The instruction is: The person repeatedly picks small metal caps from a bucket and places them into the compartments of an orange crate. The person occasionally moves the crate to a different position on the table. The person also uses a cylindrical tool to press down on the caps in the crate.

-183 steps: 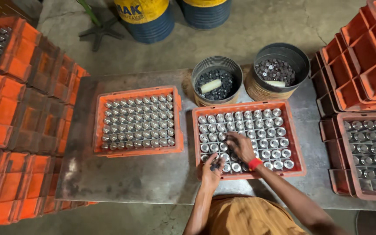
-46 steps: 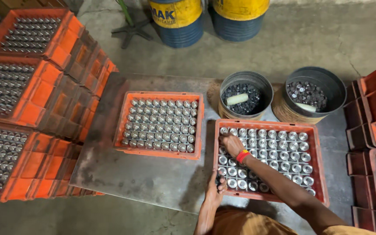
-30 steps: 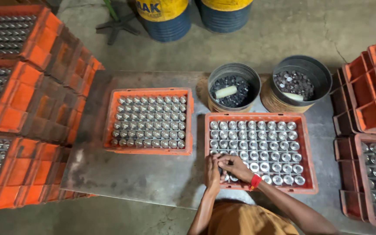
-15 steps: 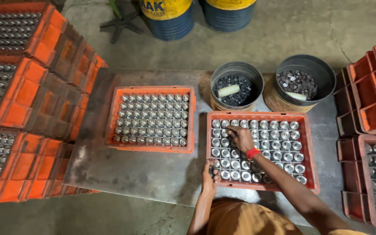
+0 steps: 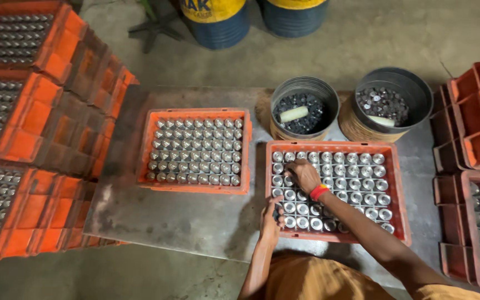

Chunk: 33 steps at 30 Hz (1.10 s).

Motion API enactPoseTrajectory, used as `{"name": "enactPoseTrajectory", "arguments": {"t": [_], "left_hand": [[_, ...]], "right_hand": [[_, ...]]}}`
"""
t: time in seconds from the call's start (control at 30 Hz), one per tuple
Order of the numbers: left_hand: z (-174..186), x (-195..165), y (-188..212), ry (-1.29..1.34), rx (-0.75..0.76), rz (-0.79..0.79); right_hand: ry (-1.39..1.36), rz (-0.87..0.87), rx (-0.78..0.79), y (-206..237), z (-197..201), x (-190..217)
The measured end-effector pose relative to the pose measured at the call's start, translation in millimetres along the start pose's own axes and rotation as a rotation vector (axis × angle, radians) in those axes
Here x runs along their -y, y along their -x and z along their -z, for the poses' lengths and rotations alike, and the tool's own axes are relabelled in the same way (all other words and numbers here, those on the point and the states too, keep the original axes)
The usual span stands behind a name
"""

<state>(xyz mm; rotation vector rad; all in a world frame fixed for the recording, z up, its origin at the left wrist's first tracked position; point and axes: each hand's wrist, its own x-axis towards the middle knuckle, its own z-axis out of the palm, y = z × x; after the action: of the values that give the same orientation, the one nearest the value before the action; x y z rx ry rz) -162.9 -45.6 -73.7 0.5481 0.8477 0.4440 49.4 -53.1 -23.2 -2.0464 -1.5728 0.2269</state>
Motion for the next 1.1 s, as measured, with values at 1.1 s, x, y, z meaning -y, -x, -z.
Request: {"name": "enactPoseTrajectory", "arguments": {"t": [1.1], "left_hand": [[36.0, 29.9, -2.3, 0.588, 0.199, 0.138]], "right_hand": [[-0.096, 0.351, 0.255, 22.0, 18.7, -30.6]]}}
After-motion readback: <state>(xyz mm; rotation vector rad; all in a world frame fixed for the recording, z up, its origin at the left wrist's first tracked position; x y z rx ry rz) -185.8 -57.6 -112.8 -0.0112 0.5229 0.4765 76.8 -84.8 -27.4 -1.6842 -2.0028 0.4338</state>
